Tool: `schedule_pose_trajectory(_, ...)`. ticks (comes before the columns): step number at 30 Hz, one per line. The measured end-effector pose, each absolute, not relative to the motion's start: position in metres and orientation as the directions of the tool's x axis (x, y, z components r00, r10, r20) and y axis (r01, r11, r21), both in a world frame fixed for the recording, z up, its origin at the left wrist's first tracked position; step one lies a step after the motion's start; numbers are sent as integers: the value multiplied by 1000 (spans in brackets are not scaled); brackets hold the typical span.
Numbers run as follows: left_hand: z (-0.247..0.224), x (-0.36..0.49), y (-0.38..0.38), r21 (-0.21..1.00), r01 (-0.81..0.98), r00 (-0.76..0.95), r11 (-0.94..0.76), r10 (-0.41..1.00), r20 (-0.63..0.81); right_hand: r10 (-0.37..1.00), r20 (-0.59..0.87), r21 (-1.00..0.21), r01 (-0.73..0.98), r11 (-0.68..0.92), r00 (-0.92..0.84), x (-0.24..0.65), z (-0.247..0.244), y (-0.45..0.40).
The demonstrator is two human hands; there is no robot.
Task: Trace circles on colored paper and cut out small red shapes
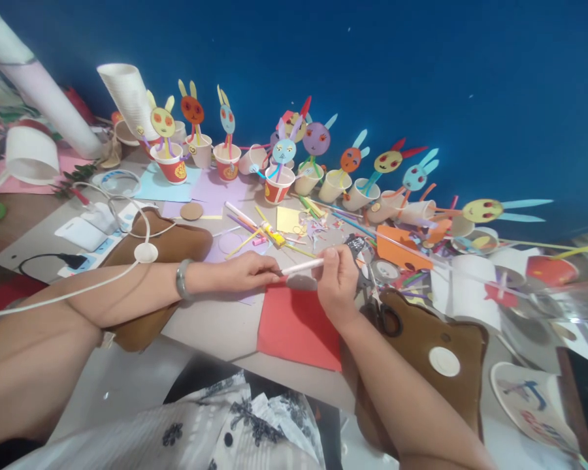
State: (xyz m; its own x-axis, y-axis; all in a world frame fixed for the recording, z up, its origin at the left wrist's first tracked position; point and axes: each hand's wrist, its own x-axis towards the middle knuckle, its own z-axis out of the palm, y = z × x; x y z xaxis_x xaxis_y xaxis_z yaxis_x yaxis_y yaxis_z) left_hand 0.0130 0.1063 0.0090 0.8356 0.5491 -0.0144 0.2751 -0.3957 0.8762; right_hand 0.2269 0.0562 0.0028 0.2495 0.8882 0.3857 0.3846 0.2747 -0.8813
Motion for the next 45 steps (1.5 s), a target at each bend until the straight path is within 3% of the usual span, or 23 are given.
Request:
schedule_pose_trajectory(8,-1,13,102,653,387,826,-651,560,68,863,451,-819,491,297,229,220,1,51)
schedule_pose_trajectory(17,4,13,96,515,486,812,-706,583,32,880,407,-852,448,270,245,221,-7,53)
schedule_pose_trajectory(20,6,14,98,554,466,815,-690,579,36,883,402,-862,426,276,241,221,-7,55)
schedule_pose_trajectory(23,9,15,106,668,429,776,-608,627,72,880,411,-860,422,288,237,223,-3,58)
schedule_pose_trajectory(27,12,14,125,890,278,562,-361,813,154,812,492,-831,449,330,314,231,5,67)
schedule_pose_trajectory(30,13,9,133,917,212,459,-337,863,210,752,499,-850,412,329,430,237,8,77)
schedule_pose_trajectory(33,14,4,129,791,250,669,-559,690,276,761,433,-893,342,291,483,242,8,83)
schedule_pose_trajectory(35,14,3,121,674,192,865,-714,448,228,811,374,-914,328,240,450,244,7,85)
schedule_pose_trajectory(38,11,2,110,533,68,979,-844,160,129,909,259,-918,377,126,326,244,3,87)
schedule_pose_trajectory(41,6,3,102,420,1,995,-907,42,89,948,209,-875,480,71,241,240,-3,97)
schedule_pose_trajectory(45,2,3,98,338,-26,993,-941,14,115,955,204,-859,508,68,216,227,-8,126)
